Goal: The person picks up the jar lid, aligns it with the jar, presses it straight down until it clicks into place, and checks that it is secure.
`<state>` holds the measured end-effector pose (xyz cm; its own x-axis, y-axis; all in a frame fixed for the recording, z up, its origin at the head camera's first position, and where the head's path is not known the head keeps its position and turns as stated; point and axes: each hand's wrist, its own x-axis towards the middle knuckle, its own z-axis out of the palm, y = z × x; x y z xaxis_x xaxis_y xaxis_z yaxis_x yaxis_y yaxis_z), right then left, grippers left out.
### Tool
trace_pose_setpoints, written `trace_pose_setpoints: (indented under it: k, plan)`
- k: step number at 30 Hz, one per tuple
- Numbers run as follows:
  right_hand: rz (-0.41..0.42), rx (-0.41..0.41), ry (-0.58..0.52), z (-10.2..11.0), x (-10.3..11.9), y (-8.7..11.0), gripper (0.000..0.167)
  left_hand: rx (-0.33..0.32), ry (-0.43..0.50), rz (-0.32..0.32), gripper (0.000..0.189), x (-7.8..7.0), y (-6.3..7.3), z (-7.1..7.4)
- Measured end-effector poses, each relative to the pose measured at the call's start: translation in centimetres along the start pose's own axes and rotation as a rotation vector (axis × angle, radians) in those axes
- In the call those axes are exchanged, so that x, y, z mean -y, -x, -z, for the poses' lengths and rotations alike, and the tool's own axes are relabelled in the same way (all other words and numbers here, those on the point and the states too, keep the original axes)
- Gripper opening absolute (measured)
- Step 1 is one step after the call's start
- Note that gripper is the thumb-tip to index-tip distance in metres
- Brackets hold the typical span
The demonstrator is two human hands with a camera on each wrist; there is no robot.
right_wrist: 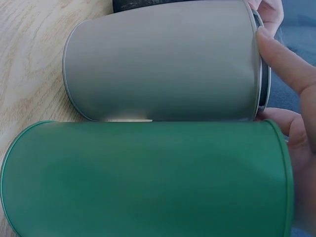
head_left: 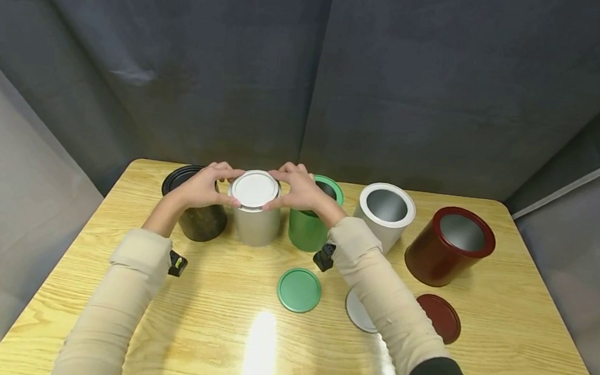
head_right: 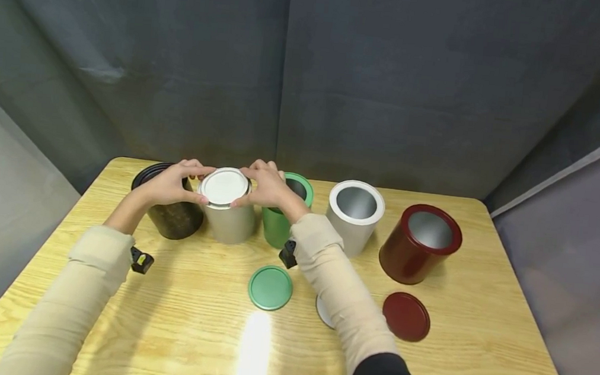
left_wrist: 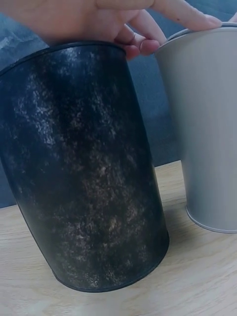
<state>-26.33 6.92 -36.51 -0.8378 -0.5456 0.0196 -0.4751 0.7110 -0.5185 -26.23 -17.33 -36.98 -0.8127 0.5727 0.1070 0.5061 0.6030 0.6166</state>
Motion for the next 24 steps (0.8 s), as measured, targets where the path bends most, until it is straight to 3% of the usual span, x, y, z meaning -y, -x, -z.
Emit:
trace_pose_setpoints:
  k: [8, 24]
  plan:
    - [-0.004, 0.028, 0.014, -0.08, -0.18, 0.0, 0.079, 0.039, -0.034, 0.009, 0.066, -0.18, -0.12, 0.17]
    - [-0.021, 0.04, 0.019, -0.06, -0.12, 0.04, 0.082, 0.047, -0.031, 0.05, 0.067, -0.26, -0.16, 0.17]
